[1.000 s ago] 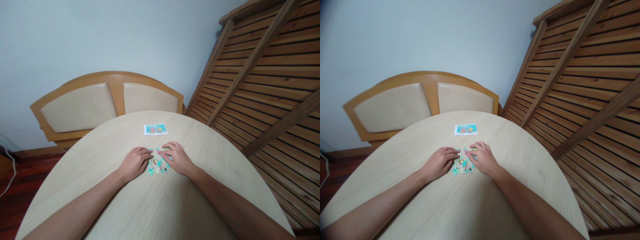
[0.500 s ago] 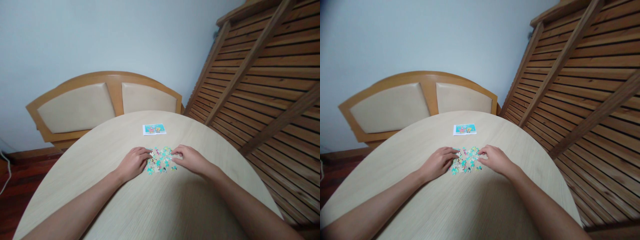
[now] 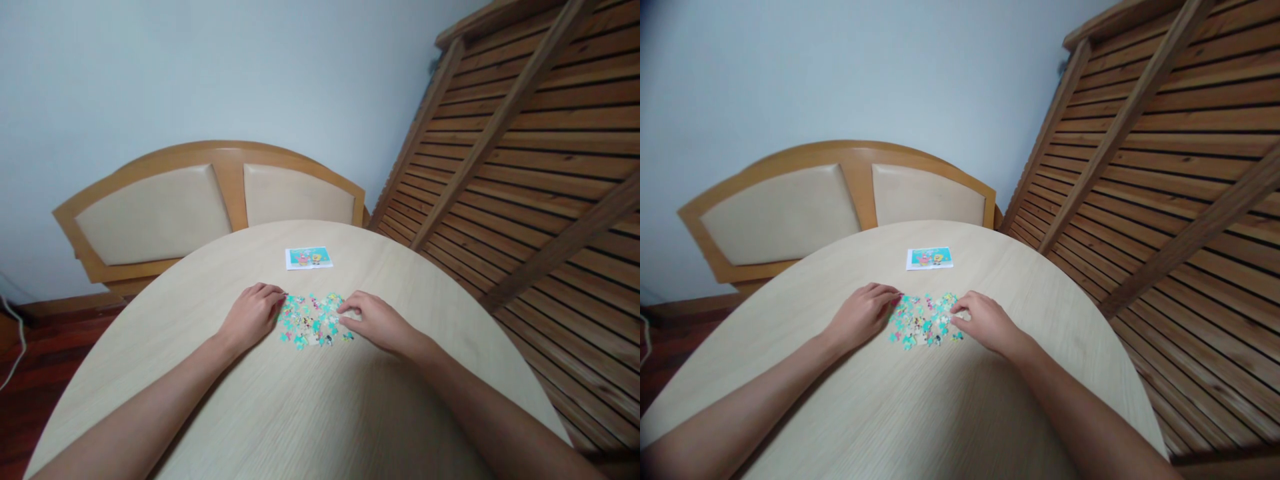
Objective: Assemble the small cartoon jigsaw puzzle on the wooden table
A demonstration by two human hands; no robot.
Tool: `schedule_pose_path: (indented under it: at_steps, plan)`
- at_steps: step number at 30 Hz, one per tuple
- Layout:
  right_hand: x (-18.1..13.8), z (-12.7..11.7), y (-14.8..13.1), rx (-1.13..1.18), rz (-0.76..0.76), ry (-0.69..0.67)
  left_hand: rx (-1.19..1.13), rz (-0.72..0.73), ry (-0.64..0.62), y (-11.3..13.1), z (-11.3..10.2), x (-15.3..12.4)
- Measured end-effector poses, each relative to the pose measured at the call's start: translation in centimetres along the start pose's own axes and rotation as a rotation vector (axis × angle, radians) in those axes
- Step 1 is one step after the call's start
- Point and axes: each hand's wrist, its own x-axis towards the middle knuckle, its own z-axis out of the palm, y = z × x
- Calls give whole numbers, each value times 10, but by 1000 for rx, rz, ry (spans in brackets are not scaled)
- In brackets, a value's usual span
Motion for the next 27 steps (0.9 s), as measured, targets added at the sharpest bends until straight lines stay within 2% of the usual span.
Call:
schedule_pose_path:
  at_steps: [6, 13, 20, 25, 27]
  plan:
    - [2, 2, -3, 25, 24, 9, -17, -5, -29, 2, 4, 0]
    - [2, 0, -4, 157, 115, -4, -126, 153, -76, 28, -5, -1]
    - [2, 3, 5, 257, 109, -16, -262, 117, -60, 27, 2, -1]
    - [2, -7, 8, 182, 192, -20, -260, 104, -43, 24, 2, 1]
    - [2, -13, 7, 102, 201, 20, -231, 75, -35, 23, 0, 1]
